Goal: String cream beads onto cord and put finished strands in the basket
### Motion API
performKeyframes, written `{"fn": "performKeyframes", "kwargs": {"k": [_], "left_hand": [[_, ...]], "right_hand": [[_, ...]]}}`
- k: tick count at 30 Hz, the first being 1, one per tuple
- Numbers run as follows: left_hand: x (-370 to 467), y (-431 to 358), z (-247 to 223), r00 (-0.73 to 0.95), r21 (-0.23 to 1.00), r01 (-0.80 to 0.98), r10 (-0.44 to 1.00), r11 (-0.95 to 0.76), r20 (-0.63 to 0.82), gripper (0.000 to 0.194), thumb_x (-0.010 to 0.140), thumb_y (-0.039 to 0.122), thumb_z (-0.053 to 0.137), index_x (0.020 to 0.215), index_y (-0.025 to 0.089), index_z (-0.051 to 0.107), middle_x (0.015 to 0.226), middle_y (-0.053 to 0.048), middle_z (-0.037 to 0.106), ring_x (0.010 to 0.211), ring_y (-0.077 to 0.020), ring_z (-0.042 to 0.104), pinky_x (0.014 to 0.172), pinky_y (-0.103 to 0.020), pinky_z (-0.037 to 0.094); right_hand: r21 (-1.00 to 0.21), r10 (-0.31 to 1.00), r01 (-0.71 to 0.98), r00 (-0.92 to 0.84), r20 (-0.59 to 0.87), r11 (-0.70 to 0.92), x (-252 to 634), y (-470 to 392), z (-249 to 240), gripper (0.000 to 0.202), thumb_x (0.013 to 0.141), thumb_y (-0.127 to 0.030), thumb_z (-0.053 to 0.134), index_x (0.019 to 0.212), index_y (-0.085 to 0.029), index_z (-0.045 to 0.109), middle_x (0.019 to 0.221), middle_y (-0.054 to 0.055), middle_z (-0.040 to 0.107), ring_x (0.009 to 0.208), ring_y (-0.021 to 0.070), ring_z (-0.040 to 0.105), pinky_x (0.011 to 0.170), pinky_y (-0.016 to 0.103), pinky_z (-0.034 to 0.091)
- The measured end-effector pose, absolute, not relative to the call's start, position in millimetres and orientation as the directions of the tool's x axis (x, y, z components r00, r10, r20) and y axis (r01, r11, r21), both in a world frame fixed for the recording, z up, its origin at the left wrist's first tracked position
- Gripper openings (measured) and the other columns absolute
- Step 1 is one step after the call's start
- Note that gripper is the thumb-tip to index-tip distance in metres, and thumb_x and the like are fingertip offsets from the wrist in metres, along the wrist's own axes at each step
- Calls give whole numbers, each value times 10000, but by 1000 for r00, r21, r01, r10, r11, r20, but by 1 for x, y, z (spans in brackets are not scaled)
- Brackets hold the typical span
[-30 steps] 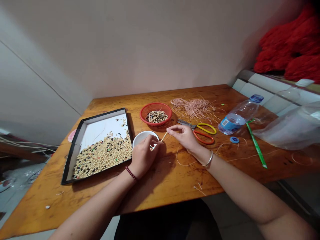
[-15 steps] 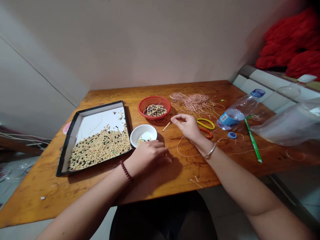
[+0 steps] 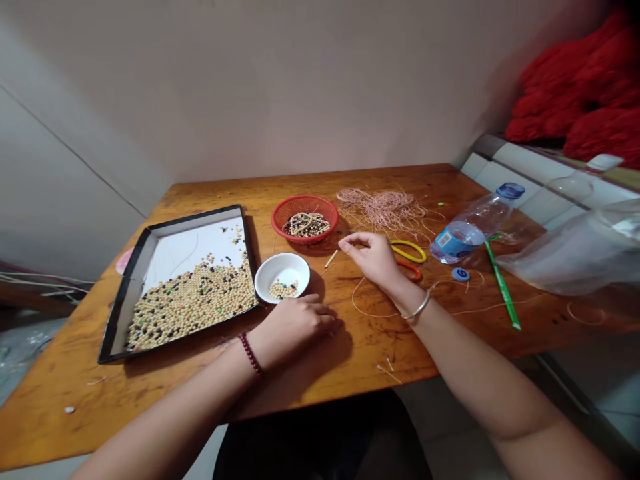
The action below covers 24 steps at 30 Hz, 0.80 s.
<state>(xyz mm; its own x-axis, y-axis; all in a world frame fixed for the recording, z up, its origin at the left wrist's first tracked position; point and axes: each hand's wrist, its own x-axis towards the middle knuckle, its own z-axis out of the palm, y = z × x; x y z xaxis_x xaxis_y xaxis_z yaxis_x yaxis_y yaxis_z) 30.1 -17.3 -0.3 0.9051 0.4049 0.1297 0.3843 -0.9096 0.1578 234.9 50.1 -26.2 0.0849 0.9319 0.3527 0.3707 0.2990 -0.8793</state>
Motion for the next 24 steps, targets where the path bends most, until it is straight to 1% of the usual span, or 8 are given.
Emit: {"fn": "performKeyframes", "kwargs": {"k": [3,5,8,10,12,16,20,24], "left_hand": [[23,-14,1,783,103,538,542,-836,305,203,941,273,463,897,205,649,788,-41,640,761,-164,533,660,-277,406],[16,-9,3,578,79,742,694,-666,429,188,928,278,482,934,208,656,860,-60,663,802,-198,545,677,-303,417],[8,0,4,356,49,905,814,-424,459,227,916,352,500,902,205,672,882,-68,690,793,-233,566,640,-326,416],[8,3,2,346,82,902,824,-424,448,249,900,403,522,950,213,676,927,-60,701,826,-238,582,659,-328,434],[10,3,-2,366,182,851,805,-493,467,246,883,414,554,994,229,673,948,-44,703,870,-222,594,719,-321,455],[15,0,-11,328,370,760,807,-534,491,202,884,387,564,926,240,695,813,-32,688,781,-177,600,716,-290,463],[16,0,-13,302,396,776,841,-490,449,227,874,417,568,906,240,707,784,-40,667,739,-173,592,700,-292,456],[17,1,-11,295,395,785,848,-477,440,243,877,419,557,866,230,710,753,-38,651,700,-167,577,657,-279,433]], "right_hand": [[-884,936,363,82,343,293,236,51,-26,262,764,-399,658,808,-148,717,831,84,726,719,189,645,701,321,496],[-889,936,352,83,342,294,236,50,-25,259,757,-396,667,803,-146,716,830,85,724,720,188,642,700,324,491],[-929,950,249,83,301,273,234,49,-21,267,734,-398,691,801,-141,710,831,84,718,731,178,636,709,323,488],[-963,966,130,75,247,236,231,46,-18,272,703,-399,720,790,-142,705,827,76,713,747,169,632,725,316,487],[-983,981,13,57,183,182,227,42,-13,276,668,-395,749,780,-148,700,812,61,705,745,154,622,715,298,483],[-989,998,-138,14,56,58,220,33,-5,292,639,-387,772,786,-150,687,764,34,672,667,115,570,577,239,439],[-981,1000,-193,-3,1,1,217,30,-3,292,634,-371,777,790,-145,677,764,26,654,621,89,525,503,210,387],[-982,999,-186,18,37,40,215,31,-8,276,650,-383,768,777,-155,680,774,31,670,675,108,567,578,232,439]]}}
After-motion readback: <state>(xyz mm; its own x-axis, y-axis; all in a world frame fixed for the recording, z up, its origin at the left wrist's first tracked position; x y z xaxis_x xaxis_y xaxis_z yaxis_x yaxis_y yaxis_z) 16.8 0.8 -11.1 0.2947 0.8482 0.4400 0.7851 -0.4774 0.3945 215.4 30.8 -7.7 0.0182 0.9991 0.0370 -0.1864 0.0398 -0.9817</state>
